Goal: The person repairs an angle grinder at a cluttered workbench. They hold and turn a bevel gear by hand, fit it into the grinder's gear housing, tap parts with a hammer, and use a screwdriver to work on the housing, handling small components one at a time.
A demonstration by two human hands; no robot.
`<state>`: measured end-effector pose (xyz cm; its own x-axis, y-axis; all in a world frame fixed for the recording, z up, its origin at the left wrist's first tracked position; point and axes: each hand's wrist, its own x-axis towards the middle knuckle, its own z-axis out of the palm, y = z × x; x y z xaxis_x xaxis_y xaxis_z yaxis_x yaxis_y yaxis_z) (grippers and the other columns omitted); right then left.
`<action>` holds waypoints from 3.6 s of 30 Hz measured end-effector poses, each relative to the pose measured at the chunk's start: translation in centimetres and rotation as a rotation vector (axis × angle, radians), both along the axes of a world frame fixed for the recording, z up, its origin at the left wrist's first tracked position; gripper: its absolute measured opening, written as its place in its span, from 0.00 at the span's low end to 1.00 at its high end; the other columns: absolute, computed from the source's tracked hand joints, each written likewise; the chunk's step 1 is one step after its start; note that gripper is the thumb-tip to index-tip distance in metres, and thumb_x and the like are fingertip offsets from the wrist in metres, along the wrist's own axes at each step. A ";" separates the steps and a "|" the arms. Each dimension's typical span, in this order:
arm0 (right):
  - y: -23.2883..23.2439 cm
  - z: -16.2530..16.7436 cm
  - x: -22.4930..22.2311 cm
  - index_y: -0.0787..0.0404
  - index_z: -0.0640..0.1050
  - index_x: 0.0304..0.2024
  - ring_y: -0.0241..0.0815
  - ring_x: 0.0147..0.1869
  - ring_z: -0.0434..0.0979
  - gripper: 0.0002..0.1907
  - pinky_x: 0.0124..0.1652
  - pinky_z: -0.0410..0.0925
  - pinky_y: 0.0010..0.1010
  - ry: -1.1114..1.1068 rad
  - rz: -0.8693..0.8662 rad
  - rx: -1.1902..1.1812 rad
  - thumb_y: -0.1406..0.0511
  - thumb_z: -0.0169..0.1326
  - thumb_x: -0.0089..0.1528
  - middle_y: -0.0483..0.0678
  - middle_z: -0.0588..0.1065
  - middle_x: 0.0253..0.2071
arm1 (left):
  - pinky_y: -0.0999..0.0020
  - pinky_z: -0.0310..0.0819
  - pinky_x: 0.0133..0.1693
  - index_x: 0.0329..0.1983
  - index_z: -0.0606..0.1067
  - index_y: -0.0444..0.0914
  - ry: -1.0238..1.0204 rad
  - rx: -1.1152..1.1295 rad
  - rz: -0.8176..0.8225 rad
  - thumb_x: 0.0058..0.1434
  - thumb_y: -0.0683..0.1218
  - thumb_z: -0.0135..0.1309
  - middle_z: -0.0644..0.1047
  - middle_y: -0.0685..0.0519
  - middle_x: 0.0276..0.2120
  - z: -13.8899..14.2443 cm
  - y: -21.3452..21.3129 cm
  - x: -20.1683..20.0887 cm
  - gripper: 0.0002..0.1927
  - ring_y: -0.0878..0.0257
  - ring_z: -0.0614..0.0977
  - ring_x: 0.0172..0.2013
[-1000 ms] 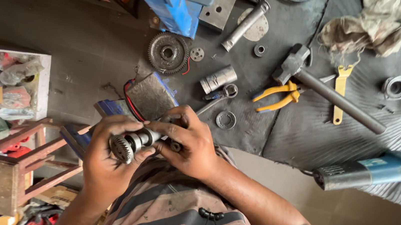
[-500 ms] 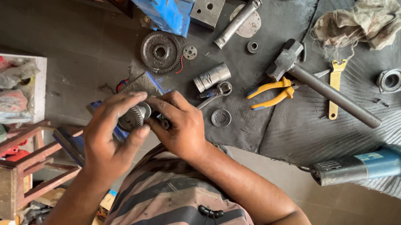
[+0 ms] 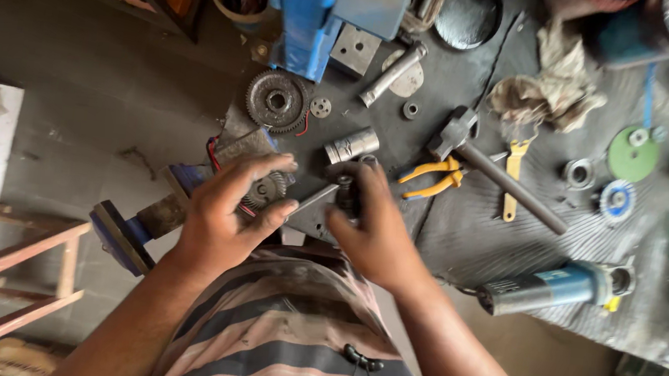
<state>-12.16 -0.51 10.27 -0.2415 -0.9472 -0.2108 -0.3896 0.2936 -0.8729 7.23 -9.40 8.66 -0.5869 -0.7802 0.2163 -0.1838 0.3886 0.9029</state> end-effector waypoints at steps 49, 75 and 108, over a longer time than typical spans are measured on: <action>-2.3 14.8 8.0 0.62 0.80 0.49 0.55 0.47 0.81 0.14 0.45 0.73 0.39 0.474 0.424 -0.276 0.71 0.59 0.61 0.53 0.77 0.47 | 0.59 0.74 0.58 0.61 0.71 0.34 0.142 0.126 -0.038 0.58 0.46 0.67 0.78 0.42 0.56 0.6 1.4 4.0 0.30 0.49 0.81 0.58; -2.8 12.9 4.5 0.56 0.83 0.45 0.51 0.52 0.77 0.16 0.52 0.70 0.40 0.607 0.453 -0.479 0.64 0.67 0.54 0.49 0.75 0.48 | 0.61 0.77 0.40 0.40 0.74 0.34 0.144 0.015 0.090 0.50 0.36 0.61 0.77 0.47 0.38 2.7 1.1 0.7 0.14 0.50 0.83 0.39; 5.9 2.6 -17.3 0.61 0.76 0.54 0.41 0.32 0.73 0.19 0.34 0.68 0.38 0.247 0.054 0.342 0.57 0.53 0.67 0.54 0.76 0.31 | 0.66 0.72 0.32 0.28 0.76 0.31 0.062 -0.039 0.154 0.61 0.44 0.63 0.79 0.50 0.26 3.8 2.0 -3.8 0.12 0.60 0.81 0.28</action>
<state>-29.48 5.40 12.86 -0.2758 -0.8456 -0.4571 -0.5975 0.5233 -0.6076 3.47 -7.41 12.49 -0.4457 -0.8500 0.2807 -0.1882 0.3955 0.8990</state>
